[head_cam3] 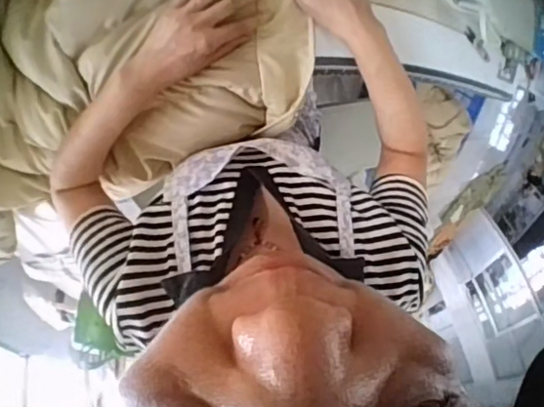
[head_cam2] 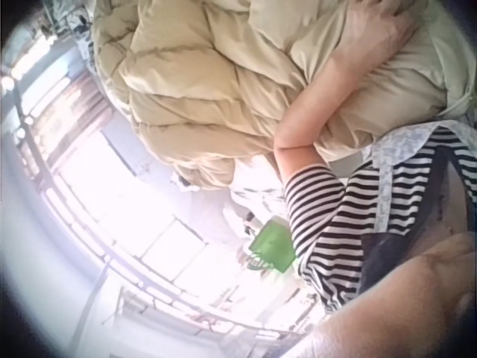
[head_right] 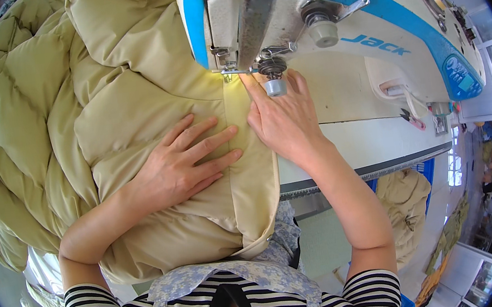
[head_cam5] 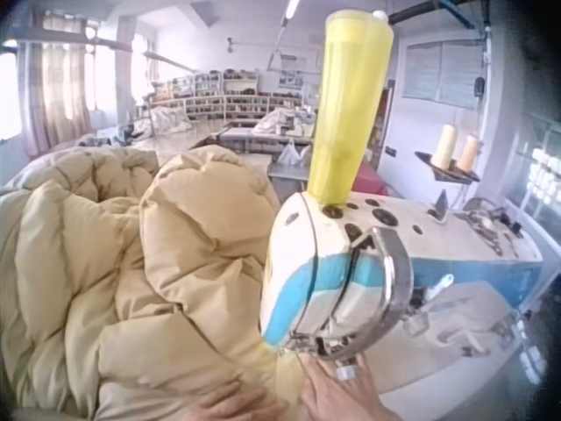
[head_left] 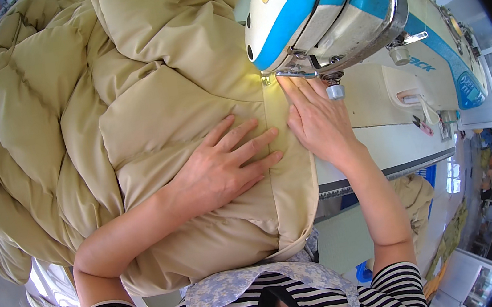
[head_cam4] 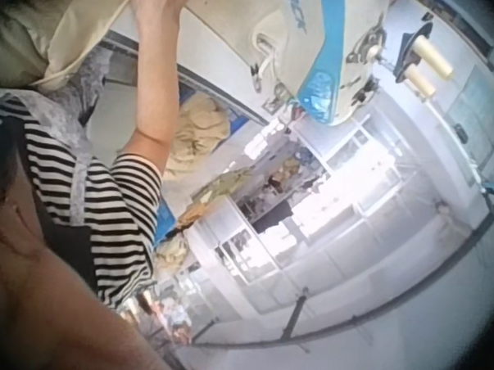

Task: The person sews a beige quilted fabric using a sewing machine. They guide the fabric under the needle, adjust its position, and continue stitching along seams. The person occasionally lifts and repositions the fabric to align edges before resuming sewing.

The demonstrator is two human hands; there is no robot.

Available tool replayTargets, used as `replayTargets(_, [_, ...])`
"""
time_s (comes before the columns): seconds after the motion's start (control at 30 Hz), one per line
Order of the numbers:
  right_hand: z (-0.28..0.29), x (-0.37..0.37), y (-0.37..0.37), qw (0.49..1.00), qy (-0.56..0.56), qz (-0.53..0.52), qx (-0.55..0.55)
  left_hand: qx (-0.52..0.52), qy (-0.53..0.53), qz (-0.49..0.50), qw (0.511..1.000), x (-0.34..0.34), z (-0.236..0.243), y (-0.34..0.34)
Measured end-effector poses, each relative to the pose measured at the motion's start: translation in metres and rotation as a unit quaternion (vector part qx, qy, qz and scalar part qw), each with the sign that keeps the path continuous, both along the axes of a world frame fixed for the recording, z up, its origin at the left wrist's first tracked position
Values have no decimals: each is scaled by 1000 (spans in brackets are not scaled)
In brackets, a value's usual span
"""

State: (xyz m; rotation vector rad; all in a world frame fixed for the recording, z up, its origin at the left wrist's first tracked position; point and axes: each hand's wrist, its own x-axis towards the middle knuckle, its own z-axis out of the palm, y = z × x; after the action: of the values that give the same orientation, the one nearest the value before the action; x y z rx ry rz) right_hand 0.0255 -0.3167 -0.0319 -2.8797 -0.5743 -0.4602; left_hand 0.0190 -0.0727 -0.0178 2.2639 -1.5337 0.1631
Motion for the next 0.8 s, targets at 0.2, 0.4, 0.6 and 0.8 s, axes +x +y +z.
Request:
replayTargets(0.2, [-2,13,-3,1000,-2,4,31,19,-1,11,1000,8,1,-2])
replayTargets(0.4, [-3,21,-3,999,30,-12,36,-3,-18,19,1000,13,0,-5])
replayTargets(0.6, [-5,29,-6,997,40,-5,68,-8,-19,19,1000,20,-1,-8])
replayTargets(0.8, [-16,39,-11,998,1,-8,68,-15,-27,8,999,30,-2,-6])
